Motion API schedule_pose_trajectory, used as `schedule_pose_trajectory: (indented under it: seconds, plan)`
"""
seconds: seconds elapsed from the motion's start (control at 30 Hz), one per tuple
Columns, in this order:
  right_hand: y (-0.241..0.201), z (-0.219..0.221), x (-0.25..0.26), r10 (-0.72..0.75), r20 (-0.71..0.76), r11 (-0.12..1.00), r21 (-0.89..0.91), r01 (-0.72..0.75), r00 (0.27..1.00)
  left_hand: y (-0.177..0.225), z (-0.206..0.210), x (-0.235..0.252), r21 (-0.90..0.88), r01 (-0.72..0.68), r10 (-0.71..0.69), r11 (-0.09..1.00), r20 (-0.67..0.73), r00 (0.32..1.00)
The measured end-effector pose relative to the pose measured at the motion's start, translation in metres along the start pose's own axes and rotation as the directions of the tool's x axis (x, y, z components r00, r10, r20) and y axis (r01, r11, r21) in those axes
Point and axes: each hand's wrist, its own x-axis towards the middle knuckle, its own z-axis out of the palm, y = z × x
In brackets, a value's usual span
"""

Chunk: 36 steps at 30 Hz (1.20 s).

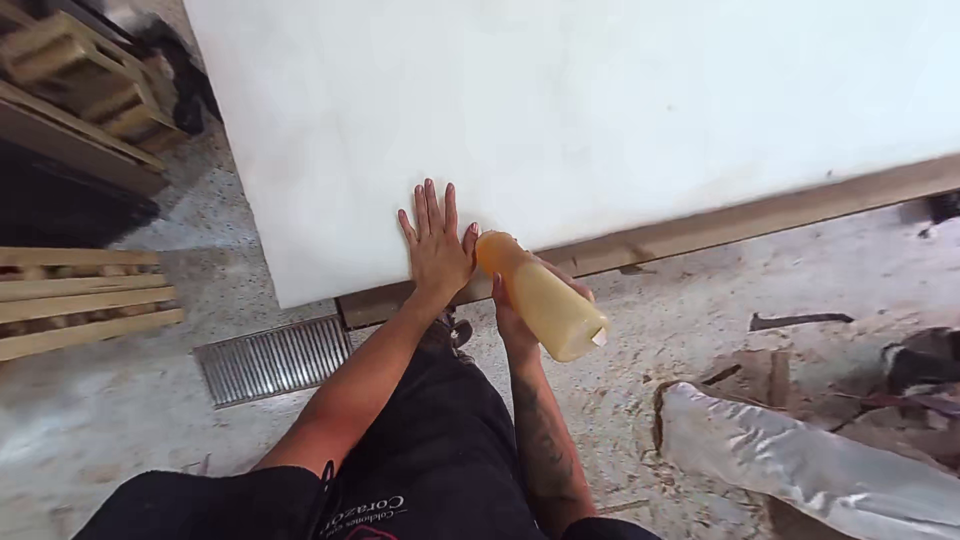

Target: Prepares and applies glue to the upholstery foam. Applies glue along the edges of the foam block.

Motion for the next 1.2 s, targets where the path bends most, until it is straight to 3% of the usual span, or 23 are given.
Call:
schedule_pose_trajectory:
  seconds: [0.13, 0.2, 0.3, 0.37, 0.53, 0.7, 0.83, 0.9, 1.1, 1.2]
  plan:
    - [0.001, -0.007, -0.025, -0.014, -0.120, 0.994, 0.102, 0.026, 0.993, 0.000, 0.005, 0.001, 0.051, -0.055, 0.057, 0.997, -0.043, 0.997]
    - [0.004, -0.011, -0.040, 0.062, -0.181, 0.997, 0.061, -0.052, 0.981, 0.000, 0.008, 0.000, 0.071, -0.087, 0.093, 0.994, -0.072, 0.993]
    - [0.014, -0.012, -0.053, 0.227, -0.419, 0.974, 0.075, -0.216, 0.879, -0.001, 0.016, 0.001, 0.097, -0.104, 0.117, 0.990, -0.147, 0.982]
    - [0.022, -0.011, -0.062, 0.256, -0.499, 0.966, 0.109, -0.232, 0.828, -0.002, 0.019, 0.003, 0.114, -0.118, 0.137, 0.986, -0.174, 0.975]
    - [0.046, -0.005, -0.087, 0.318, -0.612, 0.948, 0.215, -0.235, 0.724, -0.004, 0.021, 0.002, 0.146, -0.119, 0.141, 0.982, -0.147, 0.979]
    - [0.066, 0.005, -0.095, 0.507, -0.673, 0.859, 0.448, -0.249, 0.538, -0.010, 0.027, 0.000, 0.142, -0.205, 0.231, 0.969, -0.201, 0.952]
    - [0.067, 0.007, -0.097, 0.667, -0.611, 0.740, 0.609, -0.286, 0.426, -0.010, 0.026, -0.008, 0.180, -0.254, 0.285, 0.950, -0.174, 0.943]
    - [0.066, 0.000, -0.096, 0.766, -0.514, 0.637, 0.688, -0.348, 0.386, -0.012, 0.028, -0.004, 0.179, -0.264, 0.296, 0.948, -0.190, 0.936]
    - [0.050, -0.072, -0.092, 0.980, -0.037, 0.137, 0.840, -0.525, 0.197, -0.013, 0.023, -0.009, 0.112, -0.292, 0.309, 0.950, -0.190, 0.932]
    - [0.038, -0.120, -0.108, 0.969, 0.158, -0.083, 0.933, -0.351, 0.192, -0.012, 0.022, -0.018, 0.124, -0.285, 0.303, 0.950, -0.161, 0.939]
